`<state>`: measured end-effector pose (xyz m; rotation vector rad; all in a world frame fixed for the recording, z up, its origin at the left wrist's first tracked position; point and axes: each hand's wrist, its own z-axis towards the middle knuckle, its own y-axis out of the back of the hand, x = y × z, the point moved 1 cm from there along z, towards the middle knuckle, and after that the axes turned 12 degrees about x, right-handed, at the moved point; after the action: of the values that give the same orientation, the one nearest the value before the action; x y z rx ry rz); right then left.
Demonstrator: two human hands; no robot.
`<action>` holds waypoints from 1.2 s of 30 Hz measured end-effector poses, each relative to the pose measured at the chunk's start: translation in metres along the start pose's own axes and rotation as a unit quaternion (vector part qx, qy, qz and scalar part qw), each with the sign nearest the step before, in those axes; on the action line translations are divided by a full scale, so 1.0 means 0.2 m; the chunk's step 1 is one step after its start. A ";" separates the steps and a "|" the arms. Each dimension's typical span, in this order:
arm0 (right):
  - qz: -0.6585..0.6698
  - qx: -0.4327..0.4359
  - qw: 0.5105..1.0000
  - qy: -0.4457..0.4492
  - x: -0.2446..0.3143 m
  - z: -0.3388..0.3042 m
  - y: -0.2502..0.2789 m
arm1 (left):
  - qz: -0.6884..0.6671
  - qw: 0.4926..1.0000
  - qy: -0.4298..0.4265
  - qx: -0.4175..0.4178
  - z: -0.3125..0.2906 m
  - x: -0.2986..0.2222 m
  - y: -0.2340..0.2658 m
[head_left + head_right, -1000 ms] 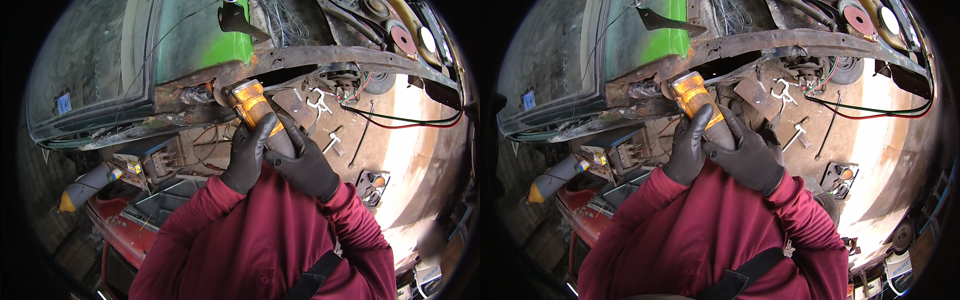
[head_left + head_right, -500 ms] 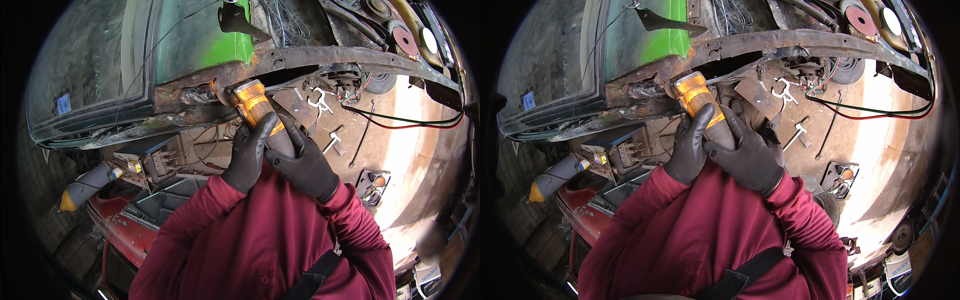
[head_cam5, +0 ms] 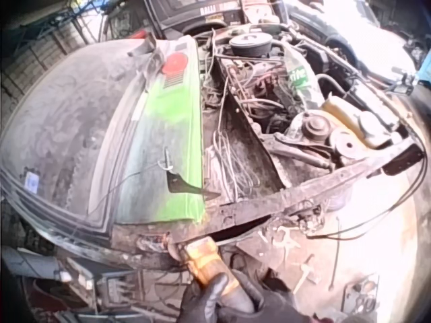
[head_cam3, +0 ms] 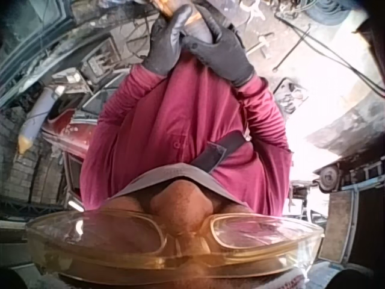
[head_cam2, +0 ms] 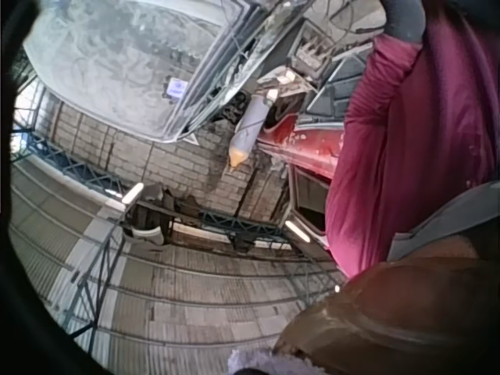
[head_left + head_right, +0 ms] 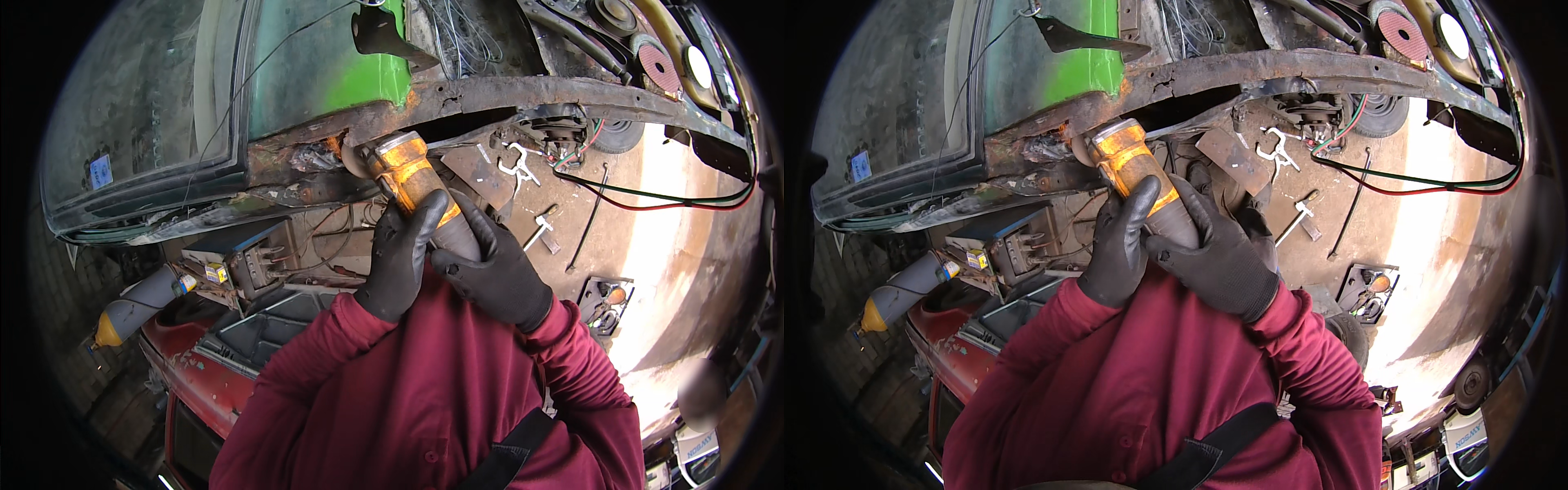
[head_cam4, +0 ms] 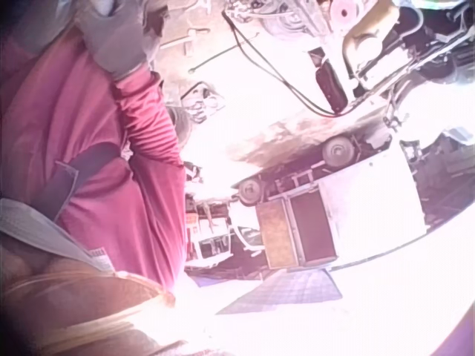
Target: The person uses an angle grinder to cut and grind metal on the front frame of a car, focusing on the area around the windshield and hood. Sparks are visible as the tool removes material from the vehicle's body.
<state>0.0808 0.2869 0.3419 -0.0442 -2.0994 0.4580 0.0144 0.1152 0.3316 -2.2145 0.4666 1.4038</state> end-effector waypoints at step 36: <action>-0.107 -0.053 0.993 -0.003 0.07 -0.02 -0.08 | 0.337 0.925 -0.162 0.065 0.00 0.19 0.11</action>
<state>0.0785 0.2758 0.3600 0.1205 -2.1047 0.2167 0.0190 0.0962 0.2919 -1.7232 1.2370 1.9595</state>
